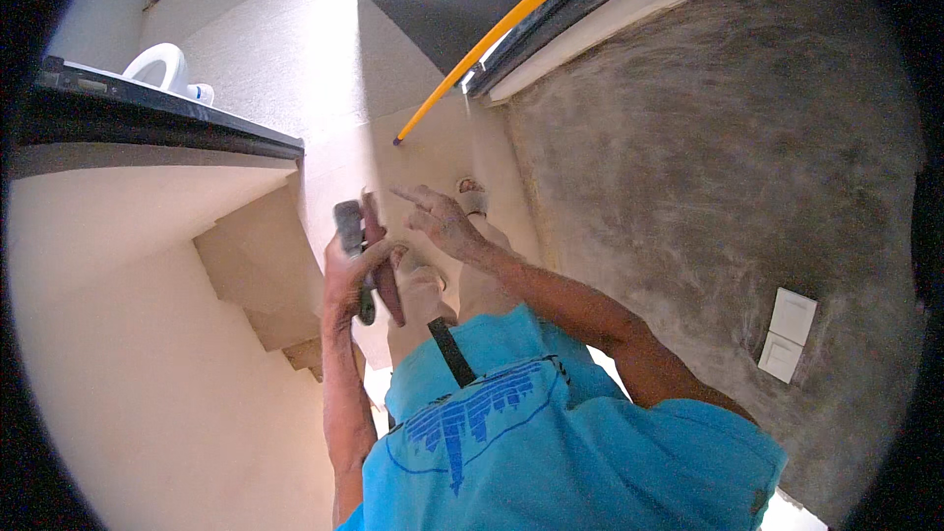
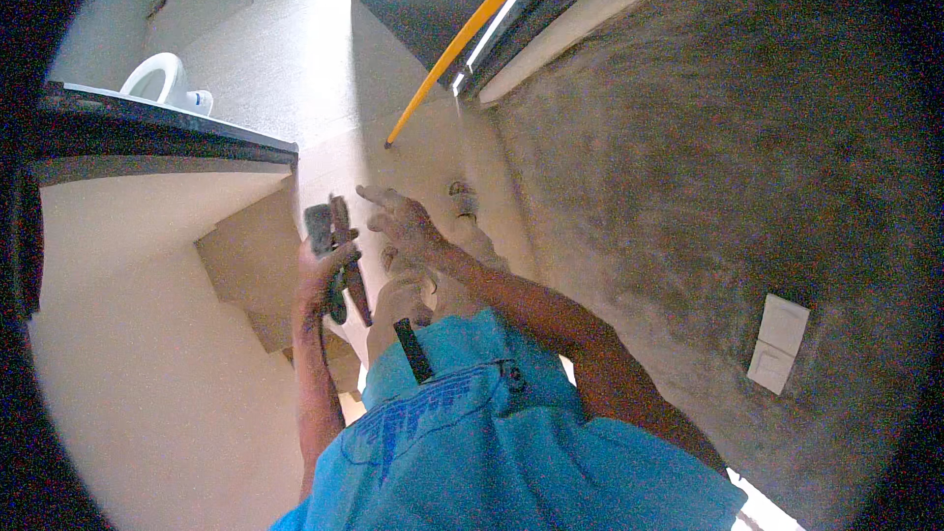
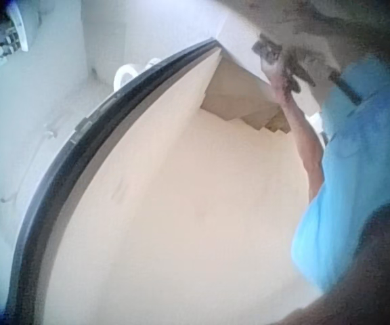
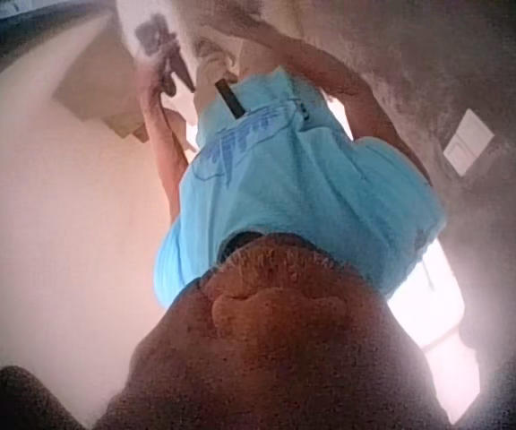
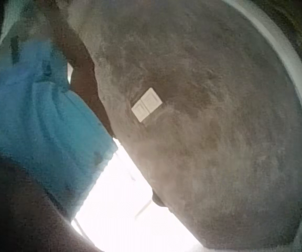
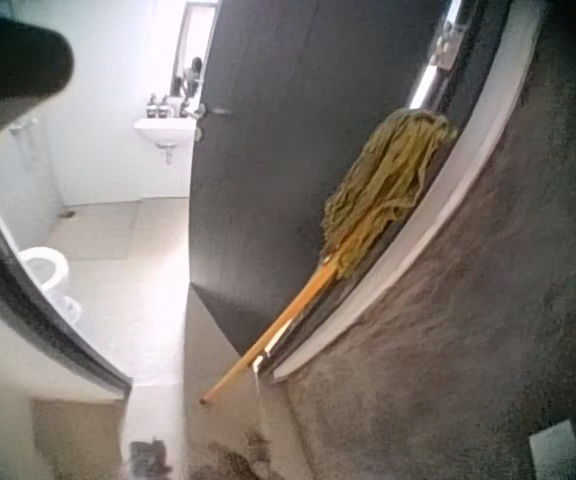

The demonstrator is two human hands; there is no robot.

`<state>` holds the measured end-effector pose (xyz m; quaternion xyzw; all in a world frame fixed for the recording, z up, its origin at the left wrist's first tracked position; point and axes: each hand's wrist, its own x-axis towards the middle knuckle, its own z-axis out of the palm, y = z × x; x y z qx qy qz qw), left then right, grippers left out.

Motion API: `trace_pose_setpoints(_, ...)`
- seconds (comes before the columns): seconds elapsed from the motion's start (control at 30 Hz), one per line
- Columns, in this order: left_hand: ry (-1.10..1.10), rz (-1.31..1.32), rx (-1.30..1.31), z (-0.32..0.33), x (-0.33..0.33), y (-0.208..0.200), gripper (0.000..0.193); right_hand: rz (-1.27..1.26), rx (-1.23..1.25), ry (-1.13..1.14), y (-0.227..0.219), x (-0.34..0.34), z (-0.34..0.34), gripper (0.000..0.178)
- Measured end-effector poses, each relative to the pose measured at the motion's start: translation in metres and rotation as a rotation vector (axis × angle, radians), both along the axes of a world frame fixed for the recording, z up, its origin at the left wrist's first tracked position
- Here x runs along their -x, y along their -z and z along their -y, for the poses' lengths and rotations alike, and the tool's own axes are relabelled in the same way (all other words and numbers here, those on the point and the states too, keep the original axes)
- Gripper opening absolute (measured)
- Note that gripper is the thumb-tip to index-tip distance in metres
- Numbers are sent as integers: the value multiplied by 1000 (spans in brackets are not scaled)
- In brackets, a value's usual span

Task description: The person smooths a freshly plastered wall using a sanding block in their right hand and a trowel in their left hand. They work on the upper section of the wall near the ceiling and then move to the lower section near the floor, repeatedly rubbing the surface to even it out.

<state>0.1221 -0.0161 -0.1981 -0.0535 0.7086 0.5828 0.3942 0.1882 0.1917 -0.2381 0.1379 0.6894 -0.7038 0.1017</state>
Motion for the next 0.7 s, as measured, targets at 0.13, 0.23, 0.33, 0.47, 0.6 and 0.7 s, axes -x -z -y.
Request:
trace_pose_setpoints(0.13,-70,11,37,73,-13,31,53,-178,-1102,-496,113,-60,-97,48)
trace_pose_setpoints(0.23,-98,54,257,120,-40,52,44,323,-1251,-631,148,-134,-284,49)
trace_pose_setpoints(0.33,-296,90,376,166,-73,10,46,394,-1092,-135,94,-106,-350,49)
trace_pose_setpoints(0.47,-342,292,601,231,-125,-6,56,106,-2276,-1011,31,-59,-407,61)
trace_pose_setpoints(0.6,-423,427,538,209,-184,21,56,268,-2049,-1110,-15,-80,-422,65)
trace_pose_setpoints(0.7,-521,461,552,212,-215,5,57,290,-2092,-1240,3,-69,-393,67)
